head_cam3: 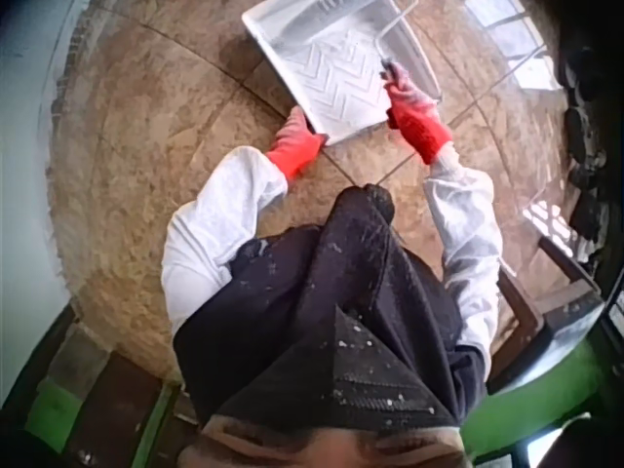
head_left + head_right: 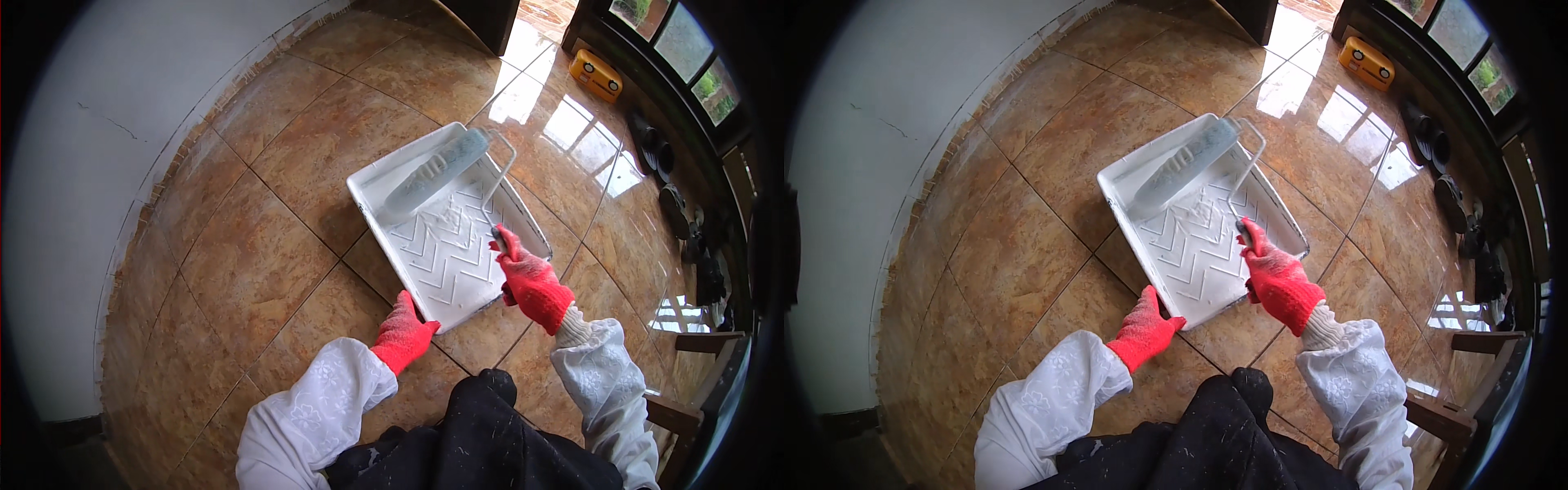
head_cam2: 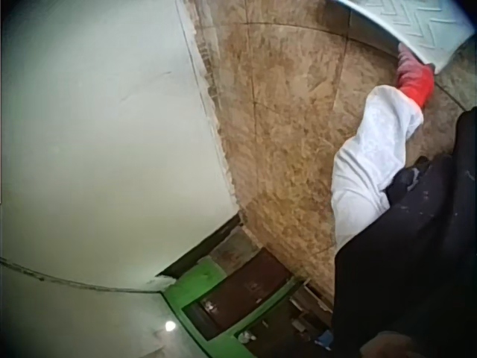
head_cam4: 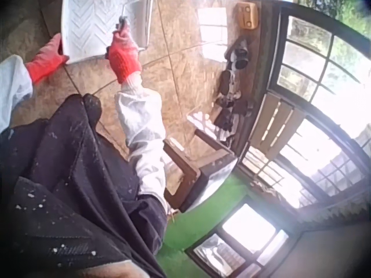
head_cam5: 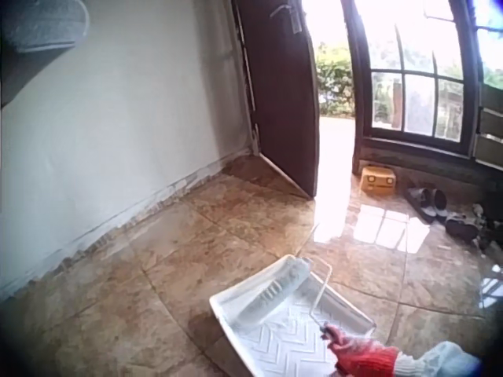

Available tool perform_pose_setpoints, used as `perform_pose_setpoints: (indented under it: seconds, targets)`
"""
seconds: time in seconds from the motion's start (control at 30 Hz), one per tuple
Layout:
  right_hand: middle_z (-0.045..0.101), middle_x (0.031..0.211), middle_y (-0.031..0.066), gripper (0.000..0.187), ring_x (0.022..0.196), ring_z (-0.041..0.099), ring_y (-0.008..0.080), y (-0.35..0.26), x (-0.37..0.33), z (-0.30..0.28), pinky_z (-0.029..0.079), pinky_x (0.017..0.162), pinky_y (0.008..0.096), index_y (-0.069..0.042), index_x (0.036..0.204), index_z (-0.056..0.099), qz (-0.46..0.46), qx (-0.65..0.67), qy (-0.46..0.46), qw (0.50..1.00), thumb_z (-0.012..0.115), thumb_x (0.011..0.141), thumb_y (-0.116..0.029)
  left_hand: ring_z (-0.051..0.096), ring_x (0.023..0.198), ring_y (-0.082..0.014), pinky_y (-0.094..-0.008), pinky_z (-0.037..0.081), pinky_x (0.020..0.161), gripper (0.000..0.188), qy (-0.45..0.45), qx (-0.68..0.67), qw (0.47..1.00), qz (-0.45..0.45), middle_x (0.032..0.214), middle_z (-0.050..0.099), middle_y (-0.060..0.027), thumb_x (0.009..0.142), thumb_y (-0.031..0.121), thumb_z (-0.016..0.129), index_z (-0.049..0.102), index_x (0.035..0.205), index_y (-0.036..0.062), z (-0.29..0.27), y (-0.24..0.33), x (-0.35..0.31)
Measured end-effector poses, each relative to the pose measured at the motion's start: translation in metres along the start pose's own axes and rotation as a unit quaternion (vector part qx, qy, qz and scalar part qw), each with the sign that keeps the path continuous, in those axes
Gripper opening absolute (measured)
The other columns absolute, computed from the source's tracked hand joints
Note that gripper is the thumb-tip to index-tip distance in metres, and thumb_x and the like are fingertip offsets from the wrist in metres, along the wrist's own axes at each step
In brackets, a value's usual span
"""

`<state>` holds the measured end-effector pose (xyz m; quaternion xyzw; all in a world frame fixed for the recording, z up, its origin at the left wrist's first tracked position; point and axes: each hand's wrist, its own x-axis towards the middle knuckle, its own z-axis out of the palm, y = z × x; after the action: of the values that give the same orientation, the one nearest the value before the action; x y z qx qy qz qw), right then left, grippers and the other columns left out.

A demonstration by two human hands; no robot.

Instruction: The person rolls a paint roller back and forth in a paint tray filled with white paint to coat it evenly.

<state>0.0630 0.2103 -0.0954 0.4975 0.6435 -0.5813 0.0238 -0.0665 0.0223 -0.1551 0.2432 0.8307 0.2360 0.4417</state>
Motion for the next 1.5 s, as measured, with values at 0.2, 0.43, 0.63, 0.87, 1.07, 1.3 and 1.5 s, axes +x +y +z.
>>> perform_pose_setpoints:
  seconds: [0.2, 0.43, 0.63, 0.87, 1.07, 1.3, 1.5]
  targets:
    - [0.061, 0.112, 0.0038, 0.047, 0.051, 0.052, 0.0135, 0.006, 0.006, -0.017, 0.050, 0.046, 0.0296, -0.026, 0.146, 0.033, -0.031, 0.028, 0.093, 0.995, 0.045, 0.101, -0.021, 0.056, 0.115, -0.0362, -0.0422, 0.044, 0.096, 0.062, 0.002, 0.035, 0.999, -0.001, 0.120, 0.059, -0.0197, 0.077, 0.023, 0.077, 0.040, 0.123, 0.0022, -0.001, 0.002, 0.004]
    - [0.061, 0.122, -0.0029, 0.049, 0.053, 0.050, 0.0103, -0.002, 0.011, -0.012, 0.050, 0.046, 0.0276, -0.024, 0.147, 0.030, -0.052, 0.046, 0.067, 0.995, 0.043, 0.100, -0.019, 0.058, 0.113, -0.0383, -0.0431, 0.045, 0.095, 0.062, 0.032, 0.050, 0.998, 0.022, 0.117, 0.060, -0.0233, 0.078, 0.025, 0.075, 0.040, 0.122, 0.0001, 0.000, -0.006, 0.026]
    - [0.061, 0.117, -0.0014, 0.049, 0.053, 0.051, 0.0118, 0.004, -0.028, -0.010, 0.051, 0.047, 0.0281, -0.023, 0.145, 0.033, -0.015, 0.025, 0.041, 0.999, 0.047, 0.099, -0.018, 0.059, 0.109, -0.0375, -0.0435, 0.046, 0.093, 0.057, 0.042, 0.023, 0.999, 0.015, 0.115, 0.062, -0.0214, 0.079, 0.025, 0.075, 0.043, 0.119, 0.0007, -0.004, -0.005, 0.028]
    - [0.059, 0.126, -0.0052, 0.049, 0.047, 0.052, 0.0095, 0.023, -0.057, -0.030, 0.048, 0.043, 0.0256, -0.024, 0.146, 0.033, 0.019, 0.004, 0.085, 0.996, 0.042, 0.099, -0.015, 0.061, 0.106, -0.0355, -0.0427, 0.046, 0.092, 0.051, 0.044, -0.014, 0.999, 0.015, 0.110, 0.064, -0.0181, 0.079, 0.024, 0.075, 0.047, 0.116, 0.0024, -0.006, -0.008, 0.025]
    - [0.061, 0.122, -0.0048, 0.049, 0.050, 0.051, 0.0086, 0.025, -0.045, -0.028, 0.049, 0.044, 0.0258, -0.024, 0.147, 0.033, -0.023, 0.045, 0.120, 0.992, 0.043, 0.099, -0.015, 0.061, 0.105, -0.0346, -0.0420, 0.046, 0.091, 0.050, 0.038, -0.014, 0.999, 0.025, 0.111, 0.064, -0.0173, 0.079, 0.025, 0.075, 0.049, 0.114, 0.0026, -0.008, -0.006, 0.024]
    - [0.061, 0.120, -0.0024, 0.047, 0.053, 0.053, 0.0107, 0.018, -0.063, -0.015, 0.051, 0.048, 0.0267, -0.024, 0.145, 0.035, 0.040, 0.024, 0.062, 0.997, 0.044, 0.099, -0.018, 0.061, 0.105, -0.0340, -0.0420, 0.046, 0.091, 0.048, 0.034, -0.025, 0.999, 0.024, 0.110, 0.064, -0.0168, 0.079, 0.026, 0.075, 0.050, 0.113, 0.0031, -0.012, -0.010, 0.020]
    - [0.062, 0.114, -0.0001, 0.046, 0.052, 0.055, 0.0114, 0.033, -0.066, -0.032, 0.051, 0.047, 0.0275, -0.027, 0.144, 0.038, 0.055, 0.021, 0.112, 0.992, 0.045, 0.099, -0.020, 0.061, 0.104, -0.0334, -0.0417, 0.046, 0.090, 0.048, 0.029, -0.040, 0.998, 0.038, 0.108, 0.065, -0.0161, 0.079, 0.026, 0.076, 0.051, 0.112, 0.0032, -0.010, -0.010, 0.022]
